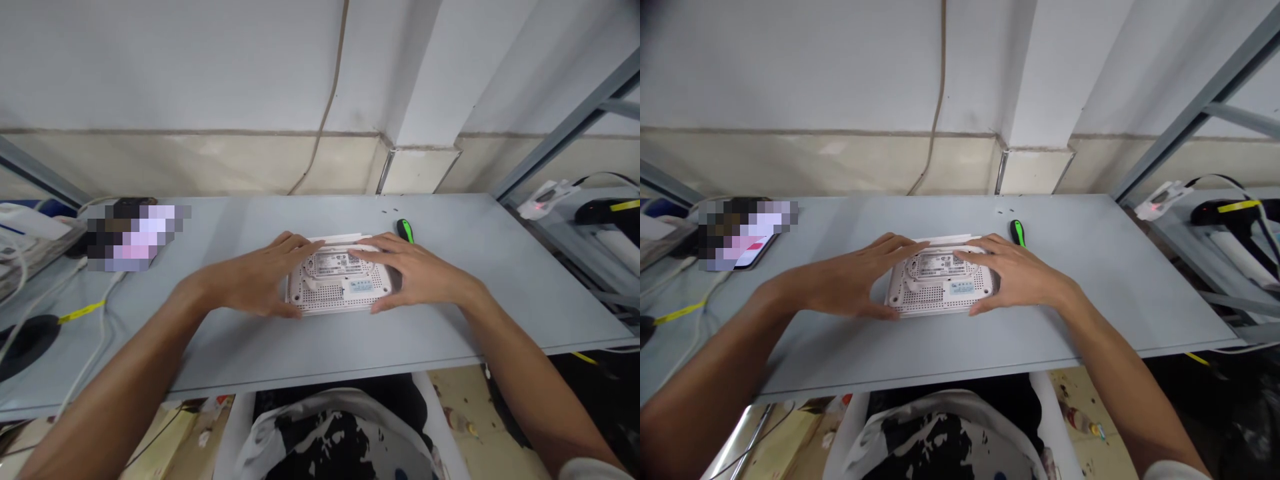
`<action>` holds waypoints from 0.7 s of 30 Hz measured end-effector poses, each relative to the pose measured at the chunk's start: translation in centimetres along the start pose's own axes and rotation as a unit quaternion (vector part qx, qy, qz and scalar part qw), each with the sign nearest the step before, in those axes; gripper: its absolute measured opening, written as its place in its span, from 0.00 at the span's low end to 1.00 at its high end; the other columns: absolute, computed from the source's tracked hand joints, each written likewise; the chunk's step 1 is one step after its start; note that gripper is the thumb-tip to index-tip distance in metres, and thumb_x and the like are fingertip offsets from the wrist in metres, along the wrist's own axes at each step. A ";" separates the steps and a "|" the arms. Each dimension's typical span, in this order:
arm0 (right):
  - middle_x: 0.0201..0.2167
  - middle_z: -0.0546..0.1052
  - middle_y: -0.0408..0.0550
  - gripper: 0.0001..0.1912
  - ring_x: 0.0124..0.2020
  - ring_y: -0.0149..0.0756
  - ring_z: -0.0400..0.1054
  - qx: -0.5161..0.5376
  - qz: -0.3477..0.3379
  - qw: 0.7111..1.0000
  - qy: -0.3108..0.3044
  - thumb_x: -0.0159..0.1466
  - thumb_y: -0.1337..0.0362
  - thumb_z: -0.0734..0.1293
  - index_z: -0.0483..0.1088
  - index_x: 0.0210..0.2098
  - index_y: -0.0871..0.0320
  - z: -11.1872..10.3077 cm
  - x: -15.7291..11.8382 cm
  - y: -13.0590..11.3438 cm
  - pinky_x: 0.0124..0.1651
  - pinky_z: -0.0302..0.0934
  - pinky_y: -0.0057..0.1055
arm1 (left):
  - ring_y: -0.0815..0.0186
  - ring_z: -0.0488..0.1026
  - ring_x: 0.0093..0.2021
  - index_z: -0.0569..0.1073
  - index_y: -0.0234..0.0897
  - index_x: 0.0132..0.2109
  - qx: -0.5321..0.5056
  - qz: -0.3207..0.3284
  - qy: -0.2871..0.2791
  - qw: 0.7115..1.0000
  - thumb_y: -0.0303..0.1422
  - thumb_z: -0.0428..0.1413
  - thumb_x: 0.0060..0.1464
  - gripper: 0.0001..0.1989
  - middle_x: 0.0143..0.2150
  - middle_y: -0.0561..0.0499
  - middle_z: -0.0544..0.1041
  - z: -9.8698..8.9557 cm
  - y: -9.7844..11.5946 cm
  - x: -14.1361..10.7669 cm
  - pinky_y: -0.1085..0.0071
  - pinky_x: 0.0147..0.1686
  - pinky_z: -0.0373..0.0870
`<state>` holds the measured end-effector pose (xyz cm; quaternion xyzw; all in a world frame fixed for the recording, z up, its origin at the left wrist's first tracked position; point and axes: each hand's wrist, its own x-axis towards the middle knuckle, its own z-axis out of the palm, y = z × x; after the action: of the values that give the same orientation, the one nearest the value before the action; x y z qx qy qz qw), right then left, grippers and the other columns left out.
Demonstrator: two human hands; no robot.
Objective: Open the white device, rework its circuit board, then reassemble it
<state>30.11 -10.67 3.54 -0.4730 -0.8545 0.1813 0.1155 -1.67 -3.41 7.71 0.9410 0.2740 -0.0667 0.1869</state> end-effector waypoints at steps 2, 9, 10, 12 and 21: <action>0.75 0.61 0.52 0.53 0.72 0.59 0.59 0.001 0.011 1.000 0.003 0.55 0.30 0.74 0.63 0.74 0.43 0.0 -0.2 -0.2 0.71 0.61 0.60 | 0.47 0.60 0.72 0.50 0.41 0.79 0.010 -0.003 0.006 1.000 0.49 0.67 0.53 0.55 0.71 0.40 0.65 0.0 0.0 -0.1 0.56 0.68 0.63; 0.71 0.65 0.54 0.51 0.70 0.58 0.61 0.015 0.004 1.000 0.005 0.54 0.30 0.75 0.67 0.71 0.43 -0.2 -0.2 -0.3 0.71 0.60 0.59 | 0.48 0.66 0.70 0.66 0.44 0.73 -0.007 -0.009 0.021 1.000 0.47 0.68 0.54 0.42 0.72 0.45 0.70 -0.3 0.3 -0.4 0.57 0.68 0.64; 0.71 0.65 0.54 0.52 0.70 0.58 0.60 0.027 0.005 1.000 -0.003 0.54 0.30 0.75 0.66 0.72 0.43 -0.2 -0.2 -0.2 0.71 0.60 0.58 | 0.48 0.67 0.70 0.68 0.46 0.72 -0.018 -0.009 0.024 1.000 0.47 0.68 0.54 0.40 0.71 0.46 0.71 -0.3 0.3 -0.4 0.57 0.68 0.65; 0.70 0.64 0.54 0.52 0.71 0.57 0.59 0.058 0.006 0.998 -0.025 0.56 0.31 0.74 0.62 0.74 0.41 -0.3 -0.2 0.2 0.72 0.60 0.59 | 0.48 0.67 0.70 0.68 0.47 0.72 -0.030 -0.011 0.027 0.999 0.46 0.68 0.54 0.40 0.72 0.47 0.70 -0.3 0.1 -0.4 0.57 0.68 0.65; 0.69 0.63 0.51 0.46 0.71 0.57 0.58 0.108 0.029 0.992 -0.051 0.61 0.41 0.76 0.60 0.74 0.38 -0.5 -0.2 0.2 0.73 0.57 0.61 | 0.49 0.67 0.69 0.68 0.51 0.72 -0.040 -0.017 0.029 0.999 0.42 0.67 0.55 0.38 0.71 0.48 0.71 -0.1 -0.1 -0.3 0.58 0.67 0.65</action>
<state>30.59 -10.64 3.87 -0.4725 -0.8204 0.3001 0.1166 -1.97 -3.45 7.83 0.9295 0.2981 -0.0312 0.2151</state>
